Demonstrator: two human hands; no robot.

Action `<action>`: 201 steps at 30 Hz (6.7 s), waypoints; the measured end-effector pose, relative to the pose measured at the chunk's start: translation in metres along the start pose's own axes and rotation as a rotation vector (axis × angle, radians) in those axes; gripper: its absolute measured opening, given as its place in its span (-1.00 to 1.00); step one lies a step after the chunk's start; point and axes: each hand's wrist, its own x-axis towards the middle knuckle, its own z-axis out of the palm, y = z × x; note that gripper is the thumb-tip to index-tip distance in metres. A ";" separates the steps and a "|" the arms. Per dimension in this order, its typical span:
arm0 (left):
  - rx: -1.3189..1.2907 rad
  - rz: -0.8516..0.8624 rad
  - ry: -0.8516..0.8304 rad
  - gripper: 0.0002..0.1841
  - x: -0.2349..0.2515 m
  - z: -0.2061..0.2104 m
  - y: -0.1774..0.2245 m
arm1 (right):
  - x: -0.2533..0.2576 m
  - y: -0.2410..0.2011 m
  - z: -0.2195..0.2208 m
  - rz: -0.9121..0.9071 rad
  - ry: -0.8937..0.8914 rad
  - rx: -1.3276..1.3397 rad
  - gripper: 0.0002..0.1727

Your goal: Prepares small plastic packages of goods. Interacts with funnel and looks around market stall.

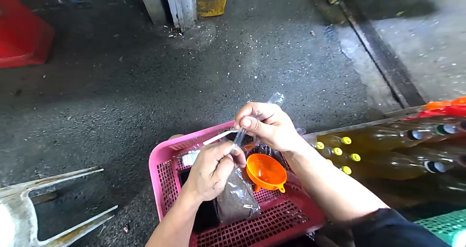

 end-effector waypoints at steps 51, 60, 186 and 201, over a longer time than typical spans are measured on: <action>0.450 0.456 0.461 -0.89 -0.006 0.015 0.062 | -0.016 0.001 0.051 0.175 -0.328 0.846 -0.81; 0.504 0.296 0.166 -0.86 -0.008 0.011 0.039 | -0.007 -0.011 -0.004 -0.021 -0.185 0.098 -0.87; -0.206 0.191 0.771 -0.59 -0.003 -0.018 0.016 | -0.014 -0.013 0.021 -0.012 -0.210 -0.125 -0.61; -0.094 0.206 0.594 -0.60 -0.002 -0.004 0.019 | -0.018 -0.025 0.041 0.304 -0.213 0.342 -0.64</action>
